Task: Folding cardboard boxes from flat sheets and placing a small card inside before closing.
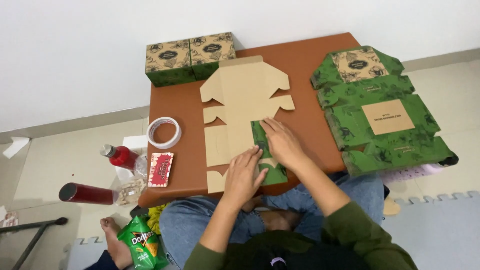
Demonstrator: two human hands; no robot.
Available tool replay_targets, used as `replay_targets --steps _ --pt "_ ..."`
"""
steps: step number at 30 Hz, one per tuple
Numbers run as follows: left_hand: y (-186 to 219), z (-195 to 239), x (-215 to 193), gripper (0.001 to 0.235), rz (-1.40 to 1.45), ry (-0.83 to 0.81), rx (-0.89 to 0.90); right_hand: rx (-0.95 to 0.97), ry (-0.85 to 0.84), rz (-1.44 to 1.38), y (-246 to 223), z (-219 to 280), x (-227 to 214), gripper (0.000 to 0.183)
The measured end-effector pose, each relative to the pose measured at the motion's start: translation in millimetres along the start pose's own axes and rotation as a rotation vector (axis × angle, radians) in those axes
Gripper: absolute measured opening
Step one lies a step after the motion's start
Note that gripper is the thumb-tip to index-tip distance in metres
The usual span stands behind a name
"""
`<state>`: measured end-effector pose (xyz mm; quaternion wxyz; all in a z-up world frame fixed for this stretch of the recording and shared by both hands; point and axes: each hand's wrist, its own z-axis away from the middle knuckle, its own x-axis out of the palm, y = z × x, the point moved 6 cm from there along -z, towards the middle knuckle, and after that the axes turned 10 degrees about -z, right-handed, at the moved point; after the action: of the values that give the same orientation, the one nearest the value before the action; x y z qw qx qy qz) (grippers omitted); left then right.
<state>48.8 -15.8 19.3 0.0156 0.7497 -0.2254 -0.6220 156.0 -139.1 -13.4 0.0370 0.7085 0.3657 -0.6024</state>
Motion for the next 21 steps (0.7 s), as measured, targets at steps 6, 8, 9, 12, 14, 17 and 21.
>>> replay_targets --steps 6,8,9,12,14,17,21 --pt "42.0 37.3 -3.6 0.060 -0.045 0.137 0.074 0.078 0.245 0.091 -26.3 62.4 -31.6 0.051" --pt "48.1 40.2 -6.1 0.062 -0.036 0.125 0.091 0.107 0.253 0.111 -24.1 71.8 -33.2 0.054" --pt "47.0 37.1 -10.5 0.058 -0.001 0.123 0.088 0.103 0.239 0.110 -23.3 70.8 -32.8 0.055" --pt "38.3 21.5 -23.5 0.048 0.082 0.085 0.076 0.096 0.195 0.078 -23.8 68.7 -32.0 0.055" --pt "27.4 8.6 -26.4 0.042 0.130 0.059 0.066 0.086 0.169 0.054 -23.5 66.4 -29.4 0.056" --pt "13.0 -7.8 -16.3 0.048 0.052 -0.022 0.096 0.105 0.148 0.020 -18.1 67.5 -26.6 0.057" --pt "-0.8 -25.9 -10.2 0.082 -0.007 0.016 0.172 0.100 0.105 -0.023 -14.7 64.7 -26.1 0.060"
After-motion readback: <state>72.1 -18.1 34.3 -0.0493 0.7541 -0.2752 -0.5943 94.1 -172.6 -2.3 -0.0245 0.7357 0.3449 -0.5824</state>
